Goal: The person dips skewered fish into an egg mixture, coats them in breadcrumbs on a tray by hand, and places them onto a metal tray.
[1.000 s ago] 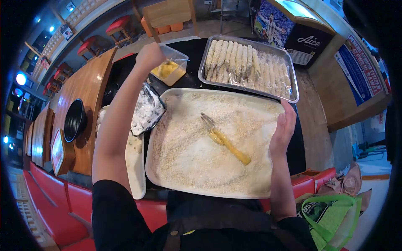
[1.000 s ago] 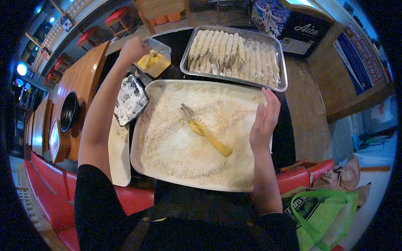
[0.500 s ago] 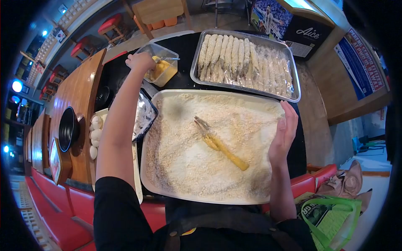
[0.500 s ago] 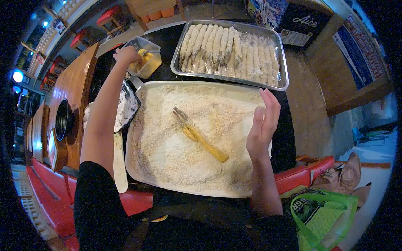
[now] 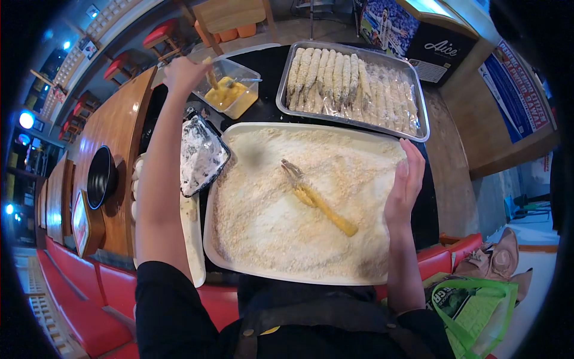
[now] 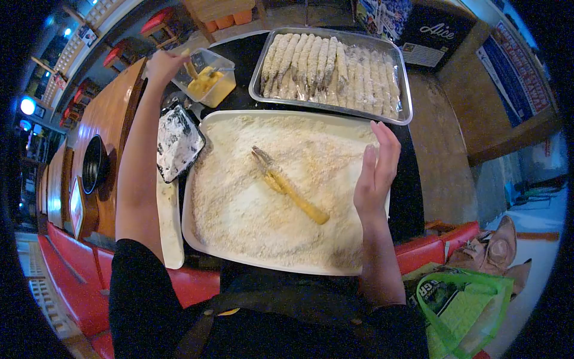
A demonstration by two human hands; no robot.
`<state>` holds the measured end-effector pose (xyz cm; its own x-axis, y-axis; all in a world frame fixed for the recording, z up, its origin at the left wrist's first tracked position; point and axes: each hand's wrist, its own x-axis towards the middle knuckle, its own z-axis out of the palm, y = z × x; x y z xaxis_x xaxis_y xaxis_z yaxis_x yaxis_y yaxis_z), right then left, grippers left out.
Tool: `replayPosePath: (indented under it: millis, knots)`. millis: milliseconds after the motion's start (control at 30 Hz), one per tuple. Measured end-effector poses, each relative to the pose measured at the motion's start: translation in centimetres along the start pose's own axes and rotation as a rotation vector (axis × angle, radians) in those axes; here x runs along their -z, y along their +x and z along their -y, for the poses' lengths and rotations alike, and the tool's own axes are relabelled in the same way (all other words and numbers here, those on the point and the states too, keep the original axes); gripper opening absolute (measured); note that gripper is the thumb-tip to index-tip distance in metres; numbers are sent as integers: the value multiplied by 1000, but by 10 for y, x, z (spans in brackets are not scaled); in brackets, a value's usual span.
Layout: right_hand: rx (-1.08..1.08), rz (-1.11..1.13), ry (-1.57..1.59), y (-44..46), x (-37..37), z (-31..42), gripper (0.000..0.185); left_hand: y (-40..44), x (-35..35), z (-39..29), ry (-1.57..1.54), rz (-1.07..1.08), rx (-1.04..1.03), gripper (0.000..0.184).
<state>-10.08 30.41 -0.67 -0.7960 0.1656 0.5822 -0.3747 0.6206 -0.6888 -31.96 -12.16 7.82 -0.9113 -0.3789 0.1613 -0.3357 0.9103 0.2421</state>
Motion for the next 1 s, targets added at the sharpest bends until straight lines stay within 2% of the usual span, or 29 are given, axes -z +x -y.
replayPosePath:
  millis: [167,300,433,533,567,667,733,867,1000]
  knots:
    - [-2,6,2,-1,-2,-1,38,11,28,3,-127,-191,-51,41]
    - [17,2,-4,-2,-3,-2,37,3,63,-1,-260,-233,-113,41]
    - [27,1,-15,-3,-4,0,37,-10,48,-1,-312,-398,-74,41]
    - [37,10,-20,-5,-5,-3,36,-23,10,7,-315,-256,-81,40]
    - [39,16,-29,-6,-6,-4,36,-29,-3,8,-283,-218,-16,39]
    - [44,26,-53,-7,-7,-6,36,-26,-28,23,-234,-267,-33,39]
    - [30,22,-31,-8,-9,-9,36,-48,-5,12,-270,-311,-12,41]
    - [33,13,-24,-8,-9,-7,35,-61,42,20,-604,-253,-331,45]
    - [69,0,-11,-7,-8,-9,35,-157,78,-18,-691,-191,-483,41]
